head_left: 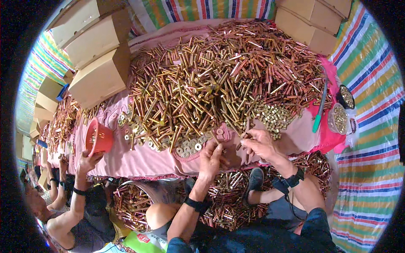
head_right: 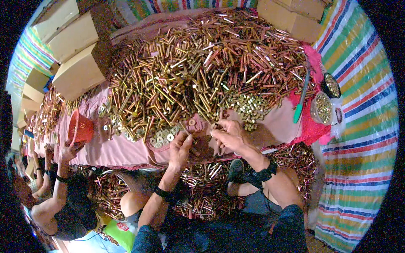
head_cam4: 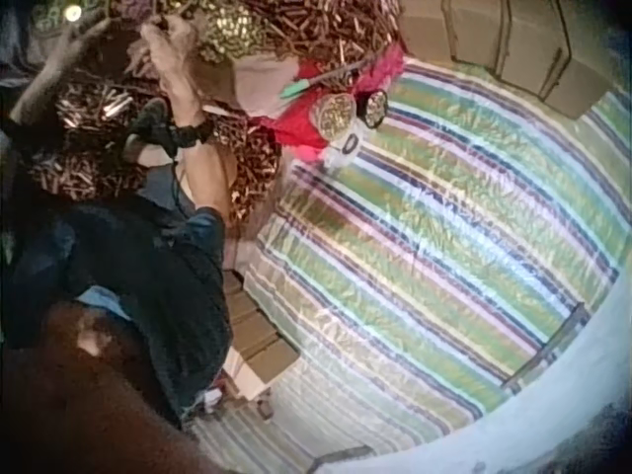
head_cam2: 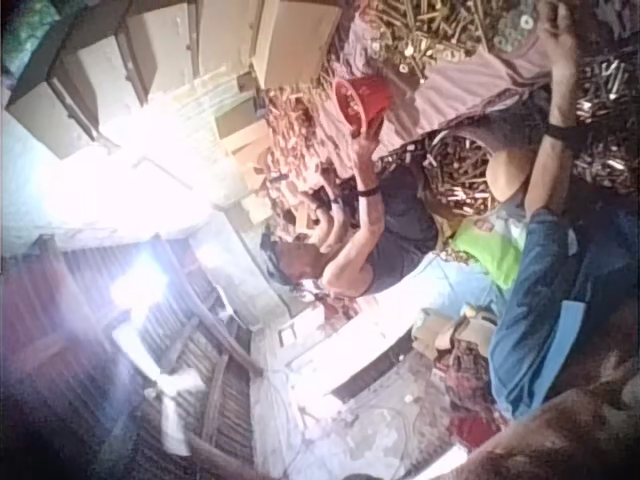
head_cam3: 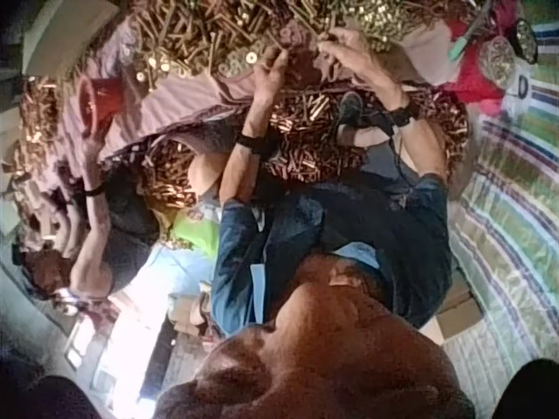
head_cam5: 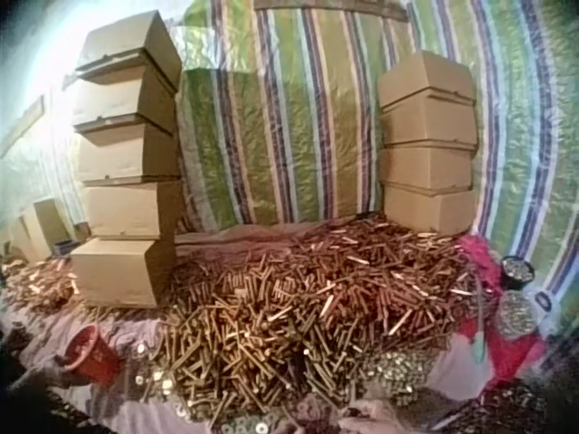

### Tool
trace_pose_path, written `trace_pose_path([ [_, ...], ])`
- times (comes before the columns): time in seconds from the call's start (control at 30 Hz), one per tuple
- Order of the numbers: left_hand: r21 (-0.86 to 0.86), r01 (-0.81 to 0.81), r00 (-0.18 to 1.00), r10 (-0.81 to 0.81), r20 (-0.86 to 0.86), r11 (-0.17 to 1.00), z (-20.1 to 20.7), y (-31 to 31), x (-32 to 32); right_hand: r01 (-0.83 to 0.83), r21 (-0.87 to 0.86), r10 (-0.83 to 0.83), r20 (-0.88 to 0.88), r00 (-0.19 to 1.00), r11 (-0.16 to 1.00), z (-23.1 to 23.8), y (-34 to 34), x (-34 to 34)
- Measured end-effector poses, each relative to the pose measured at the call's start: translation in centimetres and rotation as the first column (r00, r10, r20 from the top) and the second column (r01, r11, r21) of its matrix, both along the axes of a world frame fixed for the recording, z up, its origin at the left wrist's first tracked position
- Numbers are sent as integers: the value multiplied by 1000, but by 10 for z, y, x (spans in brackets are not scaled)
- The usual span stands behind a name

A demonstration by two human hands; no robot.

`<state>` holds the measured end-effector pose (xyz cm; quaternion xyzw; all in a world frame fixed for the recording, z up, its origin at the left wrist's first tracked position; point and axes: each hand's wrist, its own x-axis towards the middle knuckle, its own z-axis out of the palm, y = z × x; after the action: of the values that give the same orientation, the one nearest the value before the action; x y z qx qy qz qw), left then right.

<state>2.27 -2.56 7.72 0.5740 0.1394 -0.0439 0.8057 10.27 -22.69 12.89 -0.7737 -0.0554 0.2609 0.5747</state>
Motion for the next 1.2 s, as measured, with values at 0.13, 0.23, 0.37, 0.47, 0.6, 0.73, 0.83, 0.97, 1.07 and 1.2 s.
trace_pose_path([
  [0.13, 226, -158, 983, 132, 126, 961, -10, -17, 15, -10, 64, 10, 5, 1000, 998, 10, 2, 0],
  [0.23, 290, -244, 969, 242, 45, 925, 8, -41, 35, 36, 28, -38, 53, 998, 999, 16, -13, 6],
  [0.37, 413, -363, 931, 312, 189, 835, -2, -48, 60, 57, 115, -71, 123, 990, 992, 25, -25, 13],
  [0.47, 497, -344, 939, 292, 181, 796, -4, -58, 61, 82, 112, -95, 117, 989, 990, 27, -37, 16],
  [0.6, 429, -360, 931, 348, 110, 828, -23, -61, 66, 75, 133, -87, 87, 992, 988, 23, -46, 18],
  [0.73, 531, -398, 917, 314, 245, 748, -26, -57, 63, 95, 72, -101, 87, 991, 993, 35, -46, 15],
  [0.83, 537, -345, 939, 288, 190, 770, -2, -67, 64, 126, 113, -142, 140, 980, 986, 23, -55, 17],
  [0.97, 558, -376, 926, 293, 237, 740, -8, -65, 63, 94, 107, -108, 138, 985, 990, 23, -53, 15],
  [1.07, 562, -393, 919, 290, 267, 728, -17, -60, 63, 72, 71, -81, 147, 986, 995, 27, -48, 15],
  [1.2, 612, -369, 929, 260, 263, 700, -12, -62, 63, 96, 64, -104, 126, 987, 993, 26, -48, 16],
])
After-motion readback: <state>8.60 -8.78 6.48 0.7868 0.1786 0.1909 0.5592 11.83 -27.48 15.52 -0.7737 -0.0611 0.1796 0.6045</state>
